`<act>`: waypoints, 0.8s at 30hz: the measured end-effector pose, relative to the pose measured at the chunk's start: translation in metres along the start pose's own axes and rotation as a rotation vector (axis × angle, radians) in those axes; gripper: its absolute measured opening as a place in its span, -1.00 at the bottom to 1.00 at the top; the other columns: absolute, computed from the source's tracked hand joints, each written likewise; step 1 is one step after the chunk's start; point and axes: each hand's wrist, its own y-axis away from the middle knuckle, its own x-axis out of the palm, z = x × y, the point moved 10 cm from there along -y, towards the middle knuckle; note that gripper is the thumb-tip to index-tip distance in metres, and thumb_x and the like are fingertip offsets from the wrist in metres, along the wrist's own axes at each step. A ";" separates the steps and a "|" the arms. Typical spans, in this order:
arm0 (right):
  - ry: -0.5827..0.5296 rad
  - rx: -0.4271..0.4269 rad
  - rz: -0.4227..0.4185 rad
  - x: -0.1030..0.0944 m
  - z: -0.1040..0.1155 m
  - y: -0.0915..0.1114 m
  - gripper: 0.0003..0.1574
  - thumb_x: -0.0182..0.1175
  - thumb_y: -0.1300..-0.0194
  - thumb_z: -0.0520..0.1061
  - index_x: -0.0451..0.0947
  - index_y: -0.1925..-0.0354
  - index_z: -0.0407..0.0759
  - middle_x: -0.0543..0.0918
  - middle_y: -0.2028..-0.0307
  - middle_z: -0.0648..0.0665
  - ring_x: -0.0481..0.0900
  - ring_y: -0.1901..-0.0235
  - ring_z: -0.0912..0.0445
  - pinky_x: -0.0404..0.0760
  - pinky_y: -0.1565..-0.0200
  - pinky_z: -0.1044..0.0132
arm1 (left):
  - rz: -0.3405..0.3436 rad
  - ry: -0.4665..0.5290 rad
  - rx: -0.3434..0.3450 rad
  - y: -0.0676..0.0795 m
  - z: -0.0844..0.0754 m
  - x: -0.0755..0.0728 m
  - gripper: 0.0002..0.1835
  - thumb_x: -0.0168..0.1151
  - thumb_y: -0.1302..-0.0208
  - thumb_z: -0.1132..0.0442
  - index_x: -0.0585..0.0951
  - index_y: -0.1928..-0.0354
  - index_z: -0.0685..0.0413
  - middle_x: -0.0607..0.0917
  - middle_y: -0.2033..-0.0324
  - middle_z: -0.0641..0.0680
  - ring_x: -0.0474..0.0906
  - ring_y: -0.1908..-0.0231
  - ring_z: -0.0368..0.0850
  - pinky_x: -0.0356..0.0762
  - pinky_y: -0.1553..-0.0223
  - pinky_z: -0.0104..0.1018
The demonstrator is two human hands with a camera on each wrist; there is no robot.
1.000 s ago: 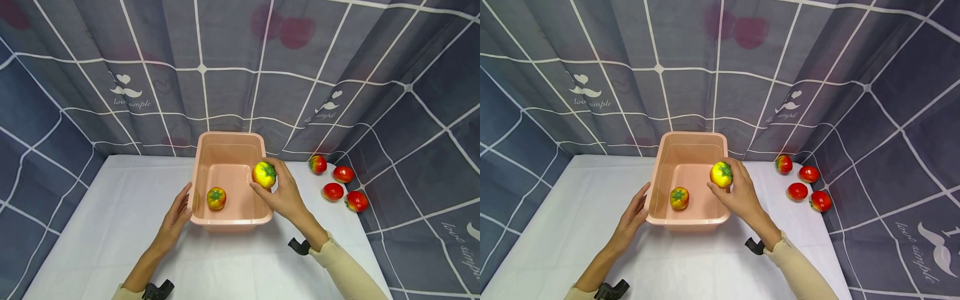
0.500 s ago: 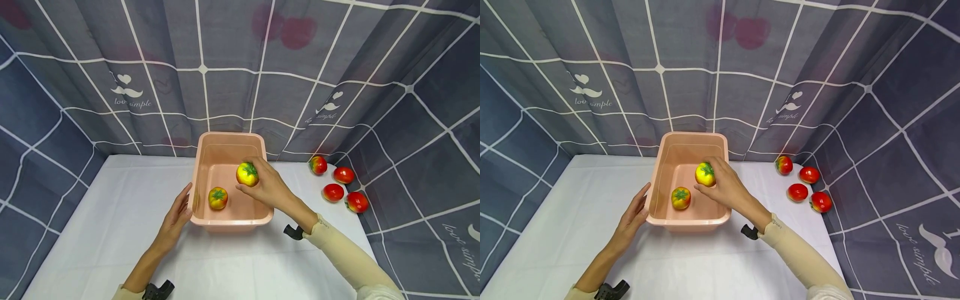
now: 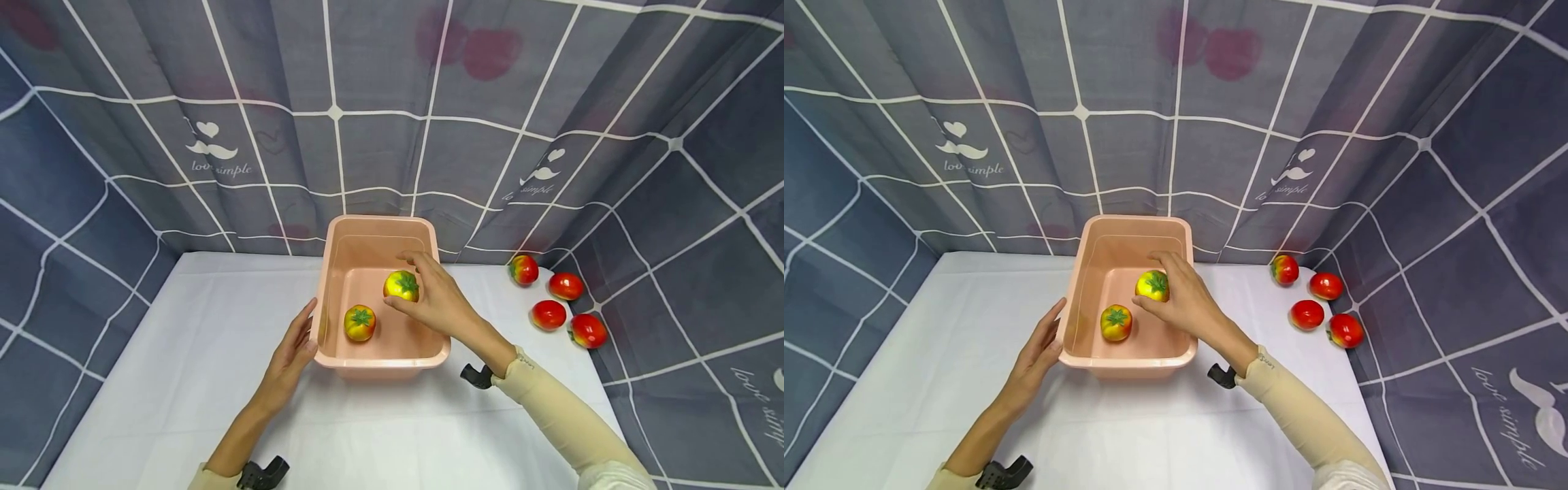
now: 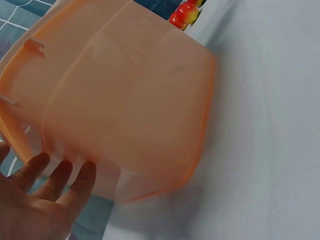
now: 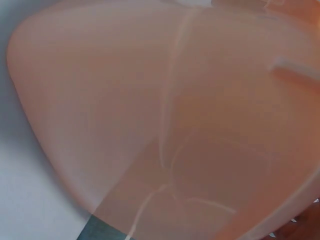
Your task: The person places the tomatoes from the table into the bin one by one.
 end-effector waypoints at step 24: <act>-0.083 0.060 -0.139 -0.036 -0.035 0.022 -0.15 0.57 -0.28 0.04 0.47 -0.42 -0.06 0.62 -0.37 -0.09 0.62 -0.35 -0.10 0.60 -0.40 -0.11 | 0.001 -0.006 0.001 0.000 0.001 0.001 -0.28 -0.09 -0.70 0.31 0.04 -0.76 -0.27 0.27 -0.64 0.23 0.36 -0.59 -0.02 0.45 -0.42 -0.55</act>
